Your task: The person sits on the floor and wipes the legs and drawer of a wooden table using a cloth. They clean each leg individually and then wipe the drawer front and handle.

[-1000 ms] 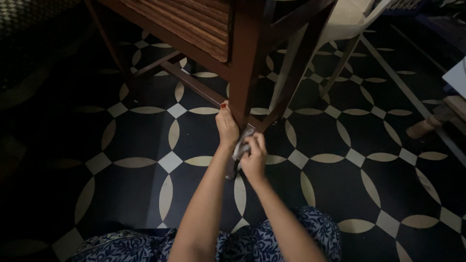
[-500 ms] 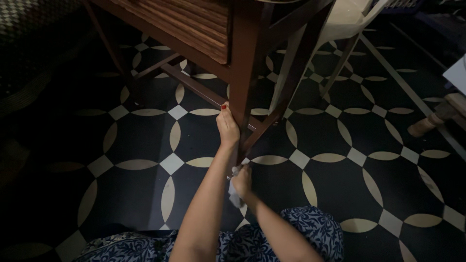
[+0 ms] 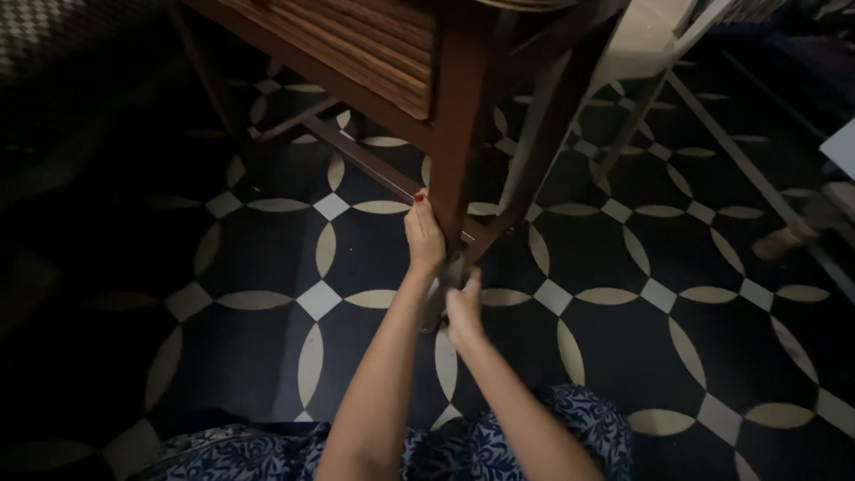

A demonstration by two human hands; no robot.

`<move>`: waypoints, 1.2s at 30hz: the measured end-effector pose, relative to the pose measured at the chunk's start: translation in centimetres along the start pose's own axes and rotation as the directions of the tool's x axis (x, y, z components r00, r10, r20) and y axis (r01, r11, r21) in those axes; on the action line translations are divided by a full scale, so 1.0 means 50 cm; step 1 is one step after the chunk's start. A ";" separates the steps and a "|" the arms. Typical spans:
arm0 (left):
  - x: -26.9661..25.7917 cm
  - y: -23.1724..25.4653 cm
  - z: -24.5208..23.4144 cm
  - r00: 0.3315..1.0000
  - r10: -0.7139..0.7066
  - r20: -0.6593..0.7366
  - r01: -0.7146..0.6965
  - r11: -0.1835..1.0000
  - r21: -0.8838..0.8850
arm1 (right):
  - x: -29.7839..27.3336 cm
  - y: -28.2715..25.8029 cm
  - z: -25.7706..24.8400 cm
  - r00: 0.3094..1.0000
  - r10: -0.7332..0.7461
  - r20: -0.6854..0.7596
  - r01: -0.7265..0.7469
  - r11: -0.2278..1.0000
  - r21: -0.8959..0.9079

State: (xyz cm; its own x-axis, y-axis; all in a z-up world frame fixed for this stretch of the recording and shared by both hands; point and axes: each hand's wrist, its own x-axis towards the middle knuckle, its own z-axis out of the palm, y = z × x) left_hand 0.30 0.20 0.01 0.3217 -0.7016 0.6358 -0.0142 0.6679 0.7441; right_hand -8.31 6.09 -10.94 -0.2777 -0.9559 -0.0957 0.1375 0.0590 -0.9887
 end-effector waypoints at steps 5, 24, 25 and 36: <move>0.001 -0.023 -0.009 0.996 -0.069 0.048 0.071 0.997 -0.042 | -0.079 -0.211 0.016 0.554 -0.824 0.120 0.792 0.476 -0.383; 0.001 -0.019 0.010 0.992 -0.125 -0.005 0.125 0.992 -0.031 | -0.019 -0.700 0.139 -0.301 -0.816 0.493 0.331 -0.575 -0.748; 0.000 -0.018 0.010 0.993 -0.121 -0.002 0.121 0.992 -0.026 | -0.024 -0.692 0.149 -0.307 -0.814 0.493 0.345 -0.578 -0.739; 0.006 -0.040 0.017 0.999 -0.042 -0.006 0.042 0.999 -0.022 | -0.051 -0.532 0.079 -0.242 -0.631 0.737 0.430 -0.751 -0.501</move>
State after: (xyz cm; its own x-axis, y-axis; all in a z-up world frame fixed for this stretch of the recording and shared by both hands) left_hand -0.39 -1.57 -1.10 0.3274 -0.7279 0.6025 0.0206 0.6430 0.7656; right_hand -7.53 5.81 16.06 0.6815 -0.0183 0.7316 -0.6991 -0.3117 0.6435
